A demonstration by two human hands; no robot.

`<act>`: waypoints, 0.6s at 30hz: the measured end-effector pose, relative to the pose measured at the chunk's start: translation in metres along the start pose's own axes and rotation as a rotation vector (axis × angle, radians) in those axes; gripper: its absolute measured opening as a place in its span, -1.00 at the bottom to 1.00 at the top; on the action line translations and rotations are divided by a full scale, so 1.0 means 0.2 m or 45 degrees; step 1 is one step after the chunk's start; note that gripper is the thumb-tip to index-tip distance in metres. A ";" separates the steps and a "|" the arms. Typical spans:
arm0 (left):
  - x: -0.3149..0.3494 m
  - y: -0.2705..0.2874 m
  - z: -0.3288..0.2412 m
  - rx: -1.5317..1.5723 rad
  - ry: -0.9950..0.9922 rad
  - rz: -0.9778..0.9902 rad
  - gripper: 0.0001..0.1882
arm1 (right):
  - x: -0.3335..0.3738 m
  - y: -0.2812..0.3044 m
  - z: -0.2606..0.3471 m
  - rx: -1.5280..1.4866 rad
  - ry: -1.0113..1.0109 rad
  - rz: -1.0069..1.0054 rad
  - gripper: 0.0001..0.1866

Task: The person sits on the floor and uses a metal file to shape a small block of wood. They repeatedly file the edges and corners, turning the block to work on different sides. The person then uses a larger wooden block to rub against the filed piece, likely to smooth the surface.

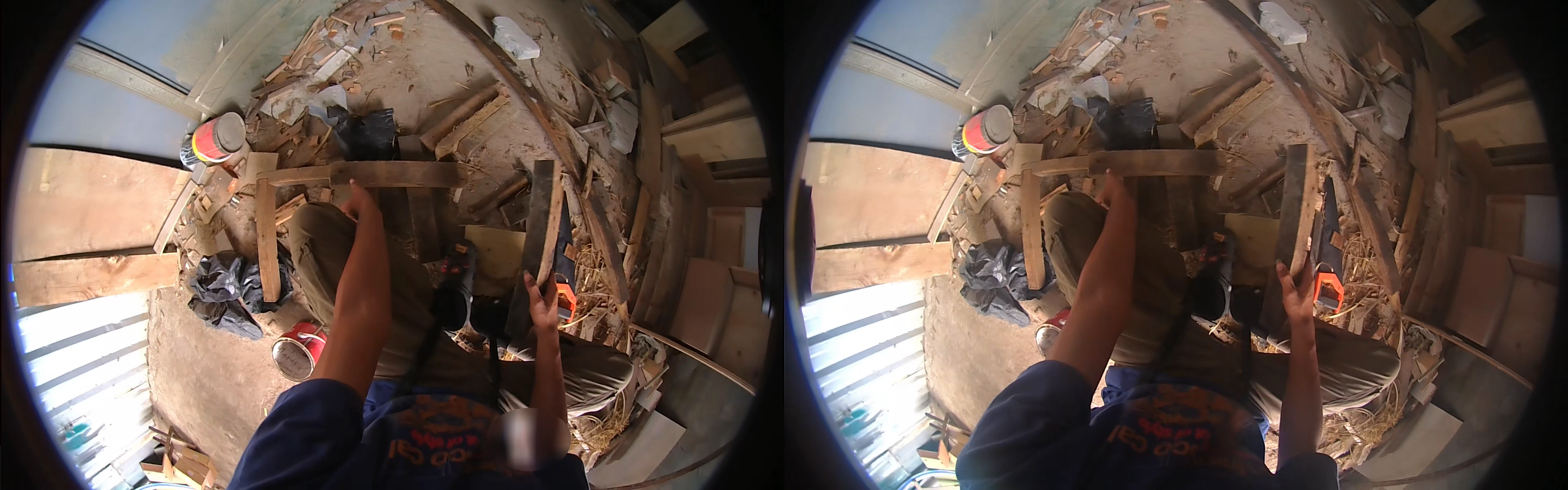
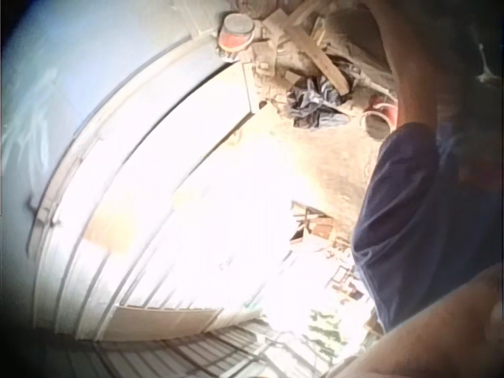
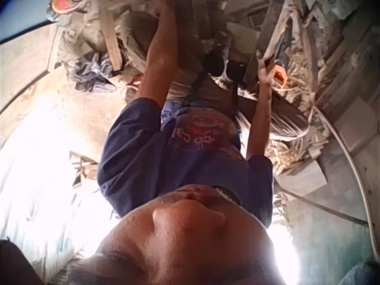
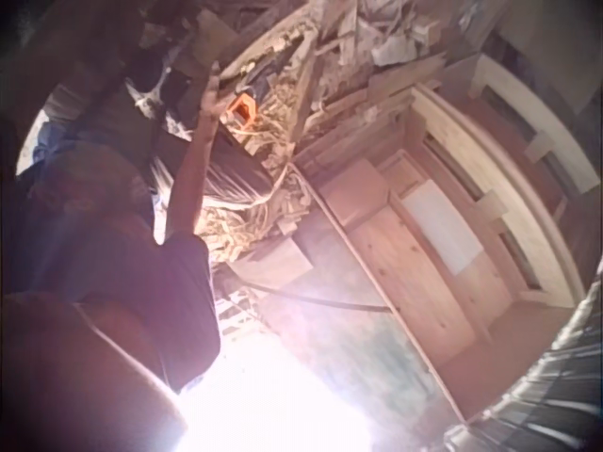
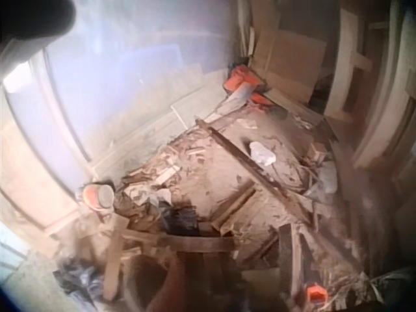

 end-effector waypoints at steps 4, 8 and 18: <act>-0.04 -0.04 -0.02 0.209 0.087 0.105 -0.22 | -0.02 0.04 -0.04 0.130 -0.147 -0.061 -0.28; -0.05 -0.04 -0.08 0.319 0.140 0.194 -0.42 | 0.01 0.05 -0.05 0.196 -0.332 -0.002 -0.28; 0.47 -0.09 -0.58 0.255 -0.928 1.168 -0.56 | -0.11 -0.06 0.24 -0.451 -0.499 0.004 -0.39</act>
Point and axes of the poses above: each hand's wrist, its own x-axis away from the middle knuckle, its own y-axis out of the back of the hand, z = x × y, the point moved 3 cm from there along -x, towards the middle knuckle, and after that the axes turned 8 degrees about -z, right-handed, at the moved point
